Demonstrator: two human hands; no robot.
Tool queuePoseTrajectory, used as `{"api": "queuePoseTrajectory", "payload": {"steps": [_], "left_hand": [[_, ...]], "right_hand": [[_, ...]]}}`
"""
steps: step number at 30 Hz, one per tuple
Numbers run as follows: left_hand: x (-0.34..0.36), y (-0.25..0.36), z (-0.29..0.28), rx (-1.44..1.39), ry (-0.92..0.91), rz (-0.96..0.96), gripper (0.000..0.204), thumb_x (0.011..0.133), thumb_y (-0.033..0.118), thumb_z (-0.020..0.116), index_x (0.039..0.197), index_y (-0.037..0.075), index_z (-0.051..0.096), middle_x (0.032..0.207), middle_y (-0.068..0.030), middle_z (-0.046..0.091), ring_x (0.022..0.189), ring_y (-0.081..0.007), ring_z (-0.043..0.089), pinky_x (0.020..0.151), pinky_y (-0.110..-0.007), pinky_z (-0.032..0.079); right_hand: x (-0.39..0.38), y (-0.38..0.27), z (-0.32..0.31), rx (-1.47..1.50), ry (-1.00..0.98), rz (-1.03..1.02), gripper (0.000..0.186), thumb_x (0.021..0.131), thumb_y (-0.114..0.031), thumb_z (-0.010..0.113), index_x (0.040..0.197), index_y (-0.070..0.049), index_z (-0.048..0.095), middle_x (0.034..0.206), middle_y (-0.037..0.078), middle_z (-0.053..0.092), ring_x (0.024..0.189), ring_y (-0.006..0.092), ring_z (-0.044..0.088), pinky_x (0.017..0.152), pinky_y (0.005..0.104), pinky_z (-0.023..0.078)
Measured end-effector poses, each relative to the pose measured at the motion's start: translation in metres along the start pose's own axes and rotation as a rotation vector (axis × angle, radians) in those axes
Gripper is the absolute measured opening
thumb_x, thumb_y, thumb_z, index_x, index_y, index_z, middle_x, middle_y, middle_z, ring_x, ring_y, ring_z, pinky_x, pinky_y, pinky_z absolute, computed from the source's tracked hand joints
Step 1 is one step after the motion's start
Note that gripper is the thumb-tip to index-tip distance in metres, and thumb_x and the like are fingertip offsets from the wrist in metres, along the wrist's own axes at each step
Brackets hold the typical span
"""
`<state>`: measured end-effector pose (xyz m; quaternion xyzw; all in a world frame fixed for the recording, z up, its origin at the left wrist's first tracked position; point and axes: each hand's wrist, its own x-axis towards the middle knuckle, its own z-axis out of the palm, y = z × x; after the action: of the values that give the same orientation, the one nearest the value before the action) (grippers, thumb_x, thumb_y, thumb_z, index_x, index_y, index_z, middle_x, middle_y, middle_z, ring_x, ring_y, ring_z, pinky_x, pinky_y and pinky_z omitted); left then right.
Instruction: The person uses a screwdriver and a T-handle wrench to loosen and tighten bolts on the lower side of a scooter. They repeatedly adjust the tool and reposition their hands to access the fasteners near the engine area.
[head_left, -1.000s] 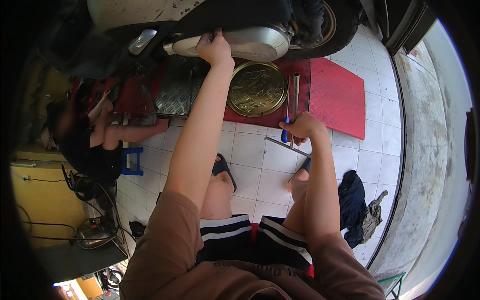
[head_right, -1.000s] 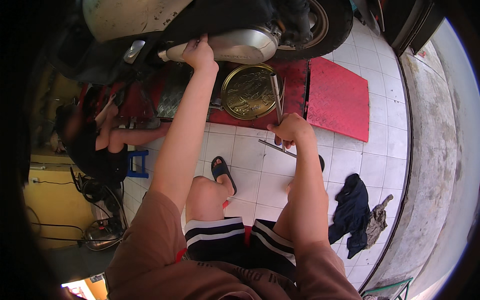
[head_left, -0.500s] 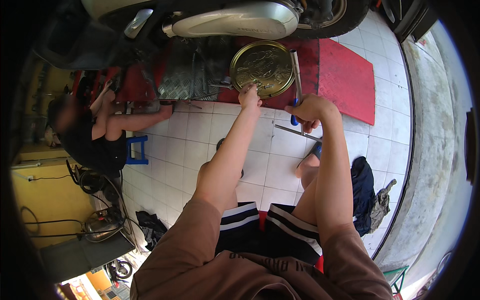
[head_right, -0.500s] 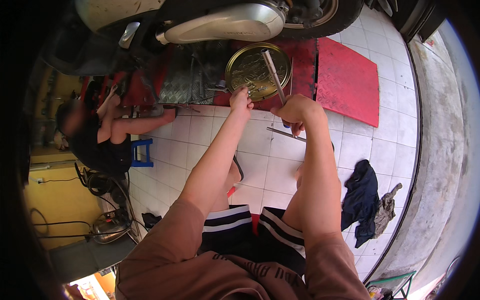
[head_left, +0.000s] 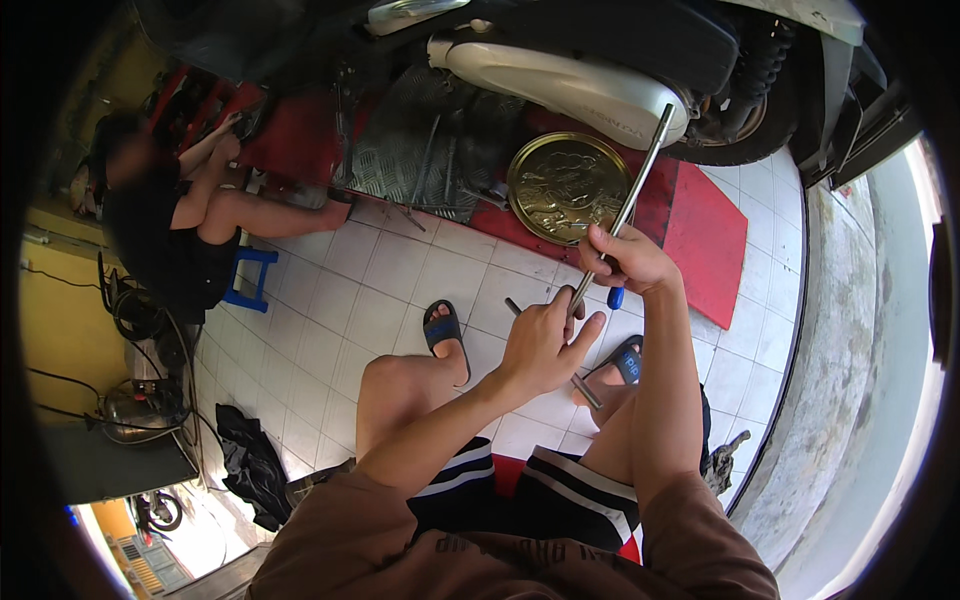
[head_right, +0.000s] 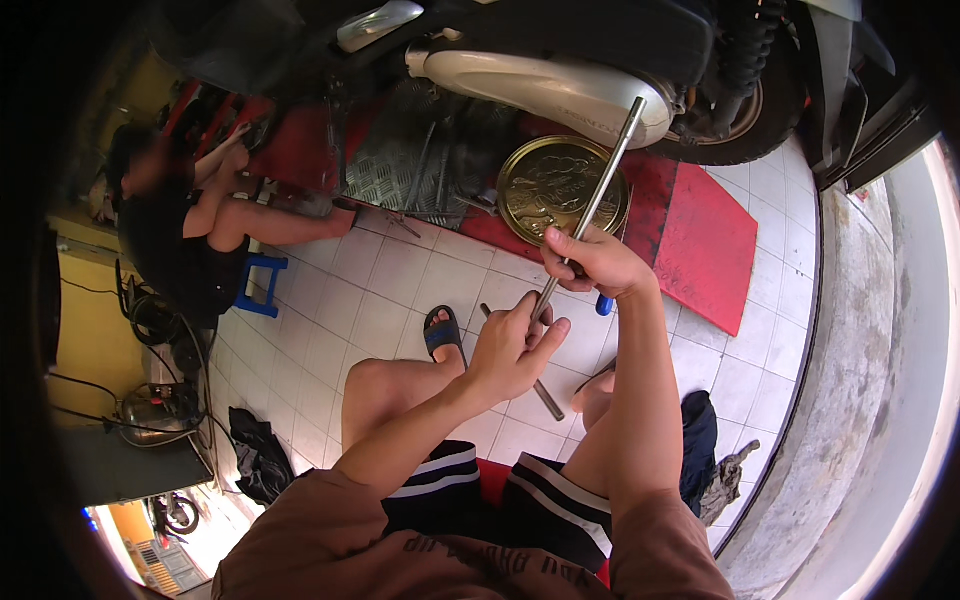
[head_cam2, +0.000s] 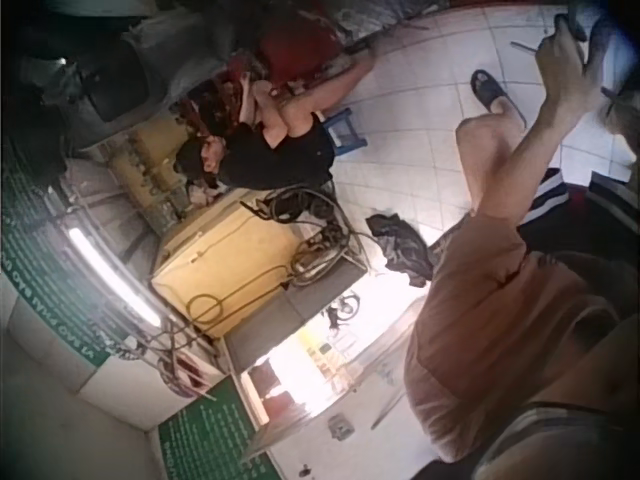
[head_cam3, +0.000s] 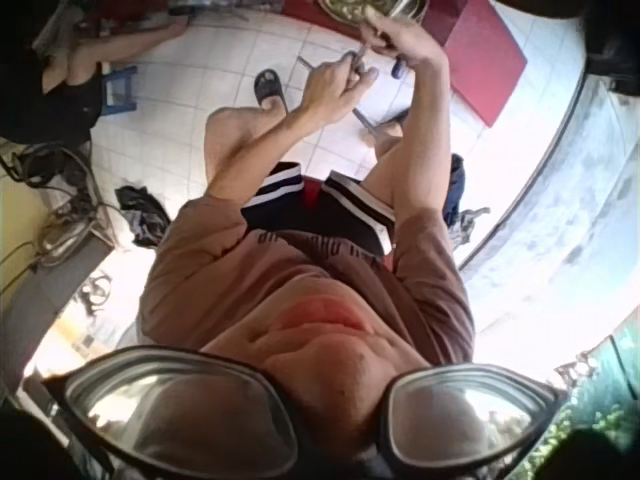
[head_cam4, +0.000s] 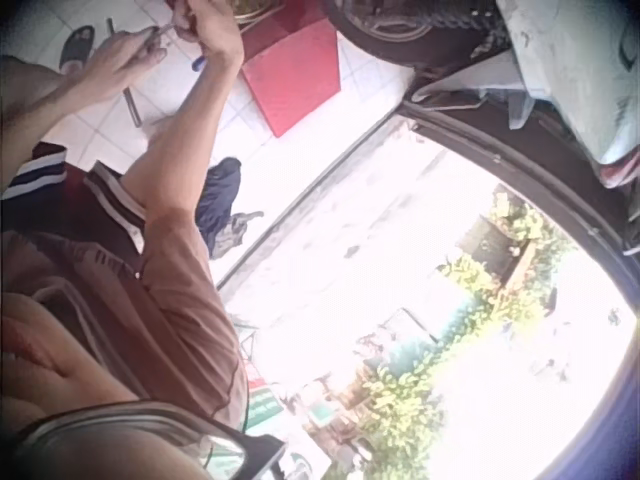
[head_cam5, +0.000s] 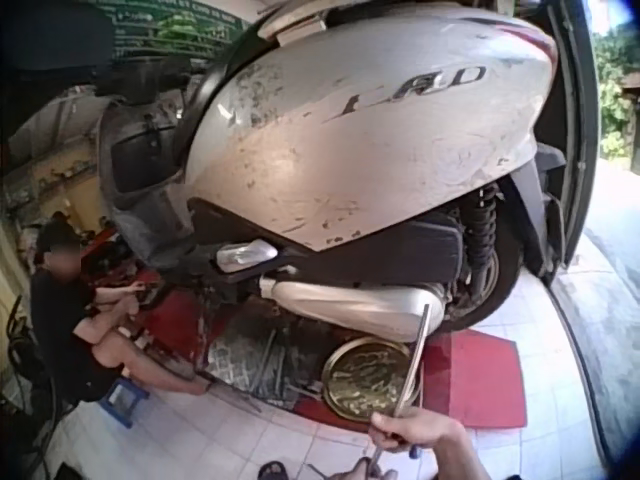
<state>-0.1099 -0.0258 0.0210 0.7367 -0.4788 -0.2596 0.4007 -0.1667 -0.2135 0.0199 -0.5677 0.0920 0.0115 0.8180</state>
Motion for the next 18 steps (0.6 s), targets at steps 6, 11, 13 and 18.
{"api": "queuePoseTrajectory", "payload": {"steps": [6, 11, 13, 18], "left_hand": [[-0.017, -0.020, -0.031, -0.139, 0.129, 0.288, 0.080, 0.081, 0.049, 0.062, 0.131, -0.010, 0.042, 0.061, -0.0091, 0.049, 0.048, -0.0244, 0.051, 0.048, -0.035, 0.040], [-0.014, -0.010, -0.047, -0.011, 0.164, 0.497, 0.076, 0.086, 0.049, 0.059, 0.132, -0.009, 0.044, 0.066, -0.0138, 0.053, 0.057, -0.0273, 0.053, 0.057, -0.038, 0.045], [-0.013, -0.020, -0.041, 0.033, 0.226, 0.519, 0.058, 0.091, 0.041, 0.058, 0.125, -0.006, 0.050, 0.069, -0.0121, 0.055, 0.057, -0.0264, 0.055, 0.056, -0.038, 0.047], [-0.009, -0.039, -0.062, 0.002, 0.336, 0.420, 0.049, 0.089, 0.037, 0.061, 0.114, -0.004, 0.053, 0.071, -0.0081, 0.059, 0.056, -0.0237, 0.059, 0.050, -0.034, 0.047]], "right_hand": [[0.039, 0.018, 0.014, 0.157, -0.099, -0.286, 0.061, 0.098, -0.053, 0.046, 0.054, -0.011, 0.041, 0.048, -0.001, 0.036, 0.038, 0.0070, 0.028, 0.038, 0.0231, 0.021], [0.077, 0.013, 0.001, 0.484, -0.442, -0.407, 0.063, 0.096, -0.062, 0.039, 0.049, -0.021, 0.035, 0.041, -0.005, 0.018, 0.036, 0.0088, 0.015, 0.038, 0.0259, 0.012], [0.090, 0.015, 0.012, 0.480, -0.412, -0.392, 0.063, 0.096, -0.063, 0.038, 0.050, -0.020, 0.034, 0.042, -0.005, 0.018, 0.038, 0.0094, 0.013, 0.039, 0.0271, 0.012], [0.121, 0.012, 0.050, 0.518, -0.027, -0.290, 0.053, 0.093, -0.065, 0.039, 0.072, -0.017, 0.040, 0.045, -0.004, 0.026, 0.044, 0.0092, 0.018, 0.047, 0.0257, 0.020]]}}
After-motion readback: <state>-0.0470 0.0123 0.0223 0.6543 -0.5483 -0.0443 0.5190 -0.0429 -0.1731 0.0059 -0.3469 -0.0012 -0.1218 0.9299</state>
